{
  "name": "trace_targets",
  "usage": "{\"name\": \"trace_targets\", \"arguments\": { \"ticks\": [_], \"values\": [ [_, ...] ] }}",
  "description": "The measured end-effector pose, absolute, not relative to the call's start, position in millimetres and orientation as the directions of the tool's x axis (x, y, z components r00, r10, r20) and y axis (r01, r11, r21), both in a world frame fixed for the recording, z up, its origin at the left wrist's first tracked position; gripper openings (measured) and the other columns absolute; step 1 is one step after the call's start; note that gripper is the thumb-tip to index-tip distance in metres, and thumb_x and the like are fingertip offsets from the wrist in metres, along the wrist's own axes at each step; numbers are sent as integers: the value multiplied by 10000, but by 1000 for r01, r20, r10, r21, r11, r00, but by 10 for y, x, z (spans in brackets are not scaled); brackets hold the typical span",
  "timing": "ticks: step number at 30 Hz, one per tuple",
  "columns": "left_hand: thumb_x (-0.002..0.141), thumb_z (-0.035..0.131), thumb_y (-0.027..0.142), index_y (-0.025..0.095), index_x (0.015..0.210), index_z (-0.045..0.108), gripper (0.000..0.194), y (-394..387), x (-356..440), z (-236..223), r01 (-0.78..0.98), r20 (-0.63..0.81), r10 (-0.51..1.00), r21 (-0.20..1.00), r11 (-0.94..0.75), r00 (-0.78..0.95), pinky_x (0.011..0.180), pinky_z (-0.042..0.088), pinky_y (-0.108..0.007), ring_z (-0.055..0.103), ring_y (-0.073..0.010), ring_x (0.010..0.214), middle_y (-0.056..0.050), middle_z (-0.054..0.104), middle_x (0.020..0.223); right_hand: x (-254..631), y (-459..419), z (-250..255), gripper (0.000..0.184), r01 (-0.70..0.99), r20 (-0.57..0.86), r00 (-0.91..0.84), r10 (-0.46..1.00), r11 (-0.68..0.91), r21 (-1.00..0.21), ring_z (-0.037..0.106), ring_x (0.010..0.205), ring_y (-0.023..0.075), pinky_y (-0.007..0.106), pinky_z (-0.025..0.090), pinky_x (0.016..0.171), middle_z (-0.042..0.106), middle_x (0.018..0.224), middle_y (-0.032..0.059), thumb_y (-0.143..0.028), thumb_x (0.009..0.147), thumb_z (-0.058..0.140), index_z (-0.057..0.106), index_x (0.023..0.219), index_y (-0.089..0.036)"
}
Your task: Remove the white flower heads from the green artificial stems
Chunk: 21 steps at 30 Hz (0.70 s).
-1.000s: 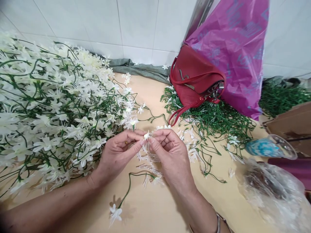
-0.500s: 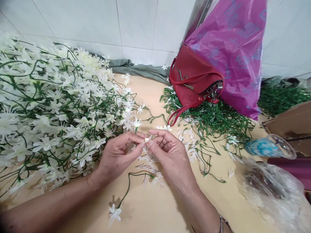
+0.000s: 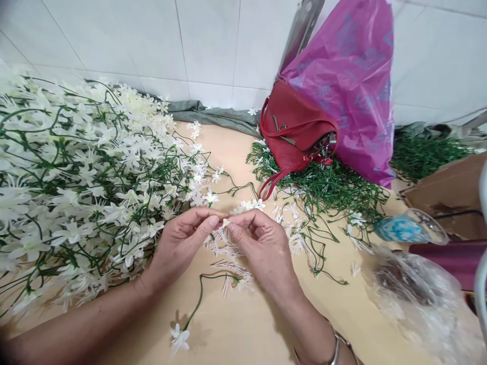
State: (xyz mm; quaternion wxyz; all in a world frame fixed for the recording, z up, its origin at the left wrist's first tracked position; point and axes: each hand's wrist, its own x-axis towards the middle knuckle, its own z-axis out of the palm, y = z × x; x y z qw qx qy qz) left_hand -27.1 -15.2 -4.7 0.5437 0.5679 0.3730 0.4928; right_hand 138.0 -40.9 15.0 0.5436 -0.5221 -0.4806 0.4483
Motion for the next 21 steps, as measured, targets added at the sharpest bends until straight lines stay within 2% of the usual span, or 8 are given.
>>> {"name": "trace_targets", "arguments": {
  "ticks": [3,7,12,17,21],
  "values": [
    [940,722,285,185,952,762,109,-122,-272,-79,-122,133,959,987,-105,251,788,525,-240,670,-137,830,-10,761,880,1352,-388,107,161,-7,23,133,991,24,-1000,589,630,124,249,467,613,698,667,-11,-319,786,863,749,759,-209],
    [936,715,273,185,938,752,95,-76,-281,-96,-174,134,944,981,-84,301,784,526,-244,668,-134,816,-5,751,865,1357,-356,36,221,-84,-50,104,993,-42,-996,570,602,105,225,442,579,682,650,-16,-361,782,883,734,760,-199],
    [952,689,272,187,922,729,99,-53,-305,-97,-133,123,923,988,-80,365,754,484,-244,610,-126,787,1,699,849,1423,-324,76,297,-233,-100,111,989,-72,-970,624,612,108,223,512,616,696,669,-35,-321,662,963,721,802,-221],
    [967,671,268,191,919,706,98,-74,-295,-87,-118,147,943,986,-116,299,767,462,-252,583,-132,809,2,669,854,1425,-346,145,214,-94,-20,158,987,-5,-996,589,609,95,199,492,583,699,688,-19,-286,713,928,749,804,-210],
    [947,701,281,184,923,725,103,-89,-275,-75,-117,131,935,988,-98,329,779,469,-265,590,-143,815,-10,683,858,1359,-382,119,198,-53,68,196,978,80,-995,609,666,104,203,517,625,704,748,-18,-262,773,883,690,764,-218]
  ]
}}
